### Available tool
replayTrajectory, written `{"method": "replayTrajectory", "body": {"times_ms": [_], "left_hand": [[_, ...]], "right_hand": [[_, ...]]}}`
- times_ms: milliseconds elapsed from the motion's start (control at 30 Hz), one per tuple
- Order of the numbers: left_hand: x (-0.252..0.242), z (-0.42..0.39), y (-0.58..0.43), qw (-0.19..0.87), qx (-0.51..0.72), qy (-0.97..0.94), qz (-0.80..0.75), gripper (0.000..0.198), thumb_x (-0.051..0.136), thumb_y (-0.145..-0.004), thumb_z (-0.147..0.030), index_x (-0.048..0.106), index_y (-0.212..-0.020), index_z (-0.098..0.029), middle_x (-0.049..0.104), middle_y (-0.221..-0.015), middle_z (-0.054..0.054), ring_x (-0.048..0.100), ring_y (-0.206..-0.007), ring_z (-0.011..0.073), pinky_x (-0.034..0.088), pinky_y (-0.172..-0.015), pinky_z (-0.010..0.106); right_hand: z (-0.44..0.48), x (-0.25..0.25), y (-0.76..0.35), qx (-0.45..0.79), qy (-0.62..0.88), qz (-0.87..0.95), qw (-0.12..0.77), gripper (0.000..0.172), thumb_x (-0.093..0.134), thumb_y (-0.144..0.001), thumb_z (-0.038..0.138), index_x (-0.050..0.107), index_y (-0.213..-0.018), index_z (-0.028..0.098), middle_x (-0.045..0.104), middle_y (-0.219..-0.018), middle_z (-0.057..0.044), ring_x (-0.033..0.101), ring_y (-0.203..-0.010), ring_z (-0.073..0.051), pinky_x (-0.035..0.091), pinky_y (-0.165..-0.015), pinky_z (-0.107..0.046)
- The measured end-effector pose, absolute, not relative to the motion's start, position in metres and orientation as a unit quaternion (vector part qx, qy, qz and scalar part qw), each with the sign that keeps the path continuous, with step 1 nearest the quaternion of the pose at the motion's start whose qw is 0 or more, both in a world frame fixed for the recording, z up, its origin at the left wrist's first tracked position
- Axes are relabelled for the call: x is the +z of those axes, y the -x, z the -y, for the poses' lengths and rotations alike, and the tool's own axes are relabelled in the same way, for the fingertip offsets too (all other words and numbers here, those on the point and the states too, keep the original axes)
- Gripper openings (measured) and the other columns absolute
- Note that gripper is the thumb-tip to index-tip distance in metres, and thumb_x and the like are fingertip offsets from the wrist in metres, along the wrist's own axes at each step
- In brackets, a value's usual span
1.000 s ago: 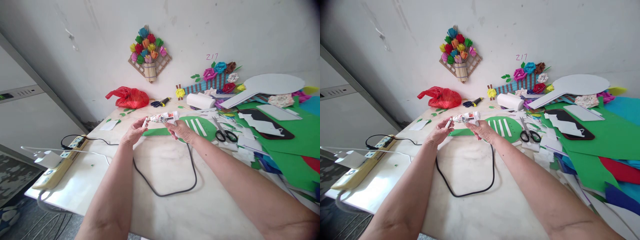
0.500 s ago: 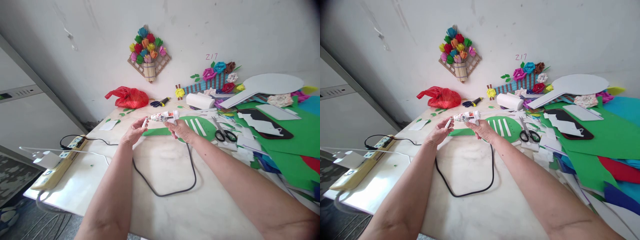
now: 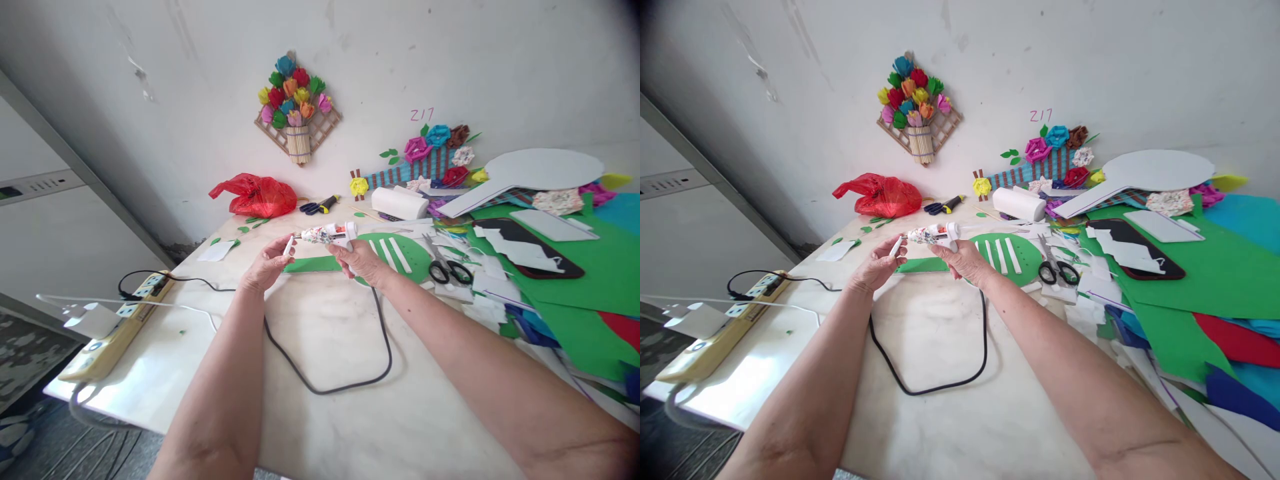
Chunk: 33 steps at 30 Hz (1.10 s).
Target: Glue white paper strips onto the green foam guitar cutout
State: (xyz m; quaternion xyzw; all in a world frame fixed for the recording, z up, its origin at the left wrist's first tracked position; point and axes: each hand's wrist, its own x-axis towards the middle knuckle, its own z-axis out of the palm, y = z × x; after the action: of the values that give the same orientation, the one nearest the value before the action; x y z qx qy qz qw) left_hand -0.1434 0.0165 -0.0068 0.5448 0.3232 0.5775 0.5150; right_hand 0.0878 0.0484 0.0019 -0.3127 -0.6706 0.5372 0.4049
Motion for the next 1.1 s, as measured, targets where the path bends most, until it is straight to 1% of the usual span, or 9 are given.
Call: {"method": "replayTrajectory", "body": {"times_ms": [233,367,500,567,633,733,833,967,1100], "left_hand": [[-0.005,-0.015,0.141,0.504,0.583,-0.538,-0.342,0.054,0.080,-0.050,-0.029,0.065,-0.103,-0.025,0.060,-0.096,0.003,0.051,-0.076,0.0095,0.045,-0.068,0.023],[-0.004,-0.015,0.143,0.504,0.592,-0.523,-0.350,0.055,0.080,-0.048,-0.027,0.066,-0.101,-0.023,0.062,-0.089,0.003,0.052,-0.074,0.0099,0.044,-0.067,0.022],[0.001,-0.011,0.155,0.460,0.613,-0.514,-0.385,0.047,0.080,-0.049,-0.021,0.068,-0.095,-0.021,0.064,-0.093,0.003,0.054,-0.075,0.0100,0.044,-0.069,0.022],[0.004,-0.008,0.162,0.433,0.619,-0.517,-0.402,0.045,0.079,-0.050,-0.019,0.068,-0.094,-0.020,0.064,-0.096,0.004,0.055,-0.076,0.0101,0.044,-0.071,0.023],[0.006,-0.006,0.169,0.416,0.613,-0.527,-0.417,0.045,0.079,-0.051,-0.018,0.068,-0.095,-0.019,0.065,-0.094,0.005,0.056,-0.078,0.0117,0.044,-0.074,0.024],[0.007,-0.004,0.175,0.404,0.582,-0.544,-0.449,0.049,0.079,-0.050,-0.016,0.067,-0.097,-0.019,0.064,-0.086,0.004,0.057,-0.080,0.0137,0.045,-0.074,0.026],[0.006,-0.004,0.177,0.374,0.532,-0.575,-0.496,0.054,0.079,-0.048,-0.017,0.066,-0.100,-0.019,0.060,-0.079,0.001,0.054,-0.072,0.0119,0.044,-0.068,0.026],[0.008,-0.008,0.179,0.272,0.450,-0.631,-0.570,0.051,0.080,-0.046,-0.024,0.068,-0.095,-0.020,0.058,-0.072,-0.001,0.051,-0.065,0.0117,0.043,-0.064,0.027],[0.012,-0.011,0.181,0.195,0.362,-0.675,-0.613,0.046,0.080,-0.044,-0.029,0.070,-0.088,-0.023,0.058,-0.072,0.000,0.051,-0.063,0.0131,0.043,-0.063,0.028]], "right_hand": [[-0.048,0.002,-0.087,0.543,0.312,0.664,0.409,0.048,0.060,-0.066,0.060,0.045,-0.052,0.018,0.043,-0.037,0.005,0.038,-0.028,-0.006,0.029,-0.029,-0.019],[-0.046,0.004,-0.088,0.562,0.291,0.666,0.395,0.046,0.061,-0.067,0.059,0.045,-0.054,0.017,0.042,-0.040,0.006,0.039,-0.029,-0.006,0.029,-0.029,-0.019],[-0.046,0.004,-0.088,0.580,0.279,0.652,0.401,0.045,0.061,-0.067,0.058,0.047,-0.056,0.017,0.044,-0.043,0.006,0.040,-0.029,-0.005,0.029,-0.028,-0.019],[-0.047,0.004,-0.087,0.585,0.281,0.641,0.410,0.046,0.061,-0.066,0.059,0.047,-0.056,0.017,0.045,-0.043,0.006,0.040,-0.028,-0.005,0.028,-0.028,-0.019],[-0.048,0.004,-0.087,0.586,0.286,0.634,0.417,0.047,0.062,-0.065,0.059,0.046,-0.055,0.017,0.044,-0.042,0.006,0.040,-0.028,-0.006,0.029,-0.027,-0.019],[-0.048,0.004,-0.088,0.584,0.293,0.628,0.424,0.048,0.063,-0.064,0.060,0.045,-0.053,0.017,0.043,-0.041,0.005,0.040,-0.027,-0.005,0.029,-0.027,-0.019],[-0.048,0.004,-0.088,0.580,0.296,0.627,0.428,0.049,0.063,-0.064,0.060,0.045,-0.051,0.017,0.042,-0.040,0.005,0.040,-0.028,-0.005,0.030,-0.027,-0.019],[-0.048,0.004,-0.088,0.572,0.307,0.629,0.428,0.050,0.063,-0.064,0.060,0.043,-0.049,0.017,0.041,-0.038,0.005,0.039,-0.028,-0.006,0.031,-0.027,-0.019],[-0.049,0.002,-0.089,0.574,0.309,0.625,0.430,0.048,0.063,-0.064,0.059,0.044,-0.051,0.017,0.043,-0.040,0.005,0.040,-0.028,-0.006,0.031,-0.027,-0.019]]}}
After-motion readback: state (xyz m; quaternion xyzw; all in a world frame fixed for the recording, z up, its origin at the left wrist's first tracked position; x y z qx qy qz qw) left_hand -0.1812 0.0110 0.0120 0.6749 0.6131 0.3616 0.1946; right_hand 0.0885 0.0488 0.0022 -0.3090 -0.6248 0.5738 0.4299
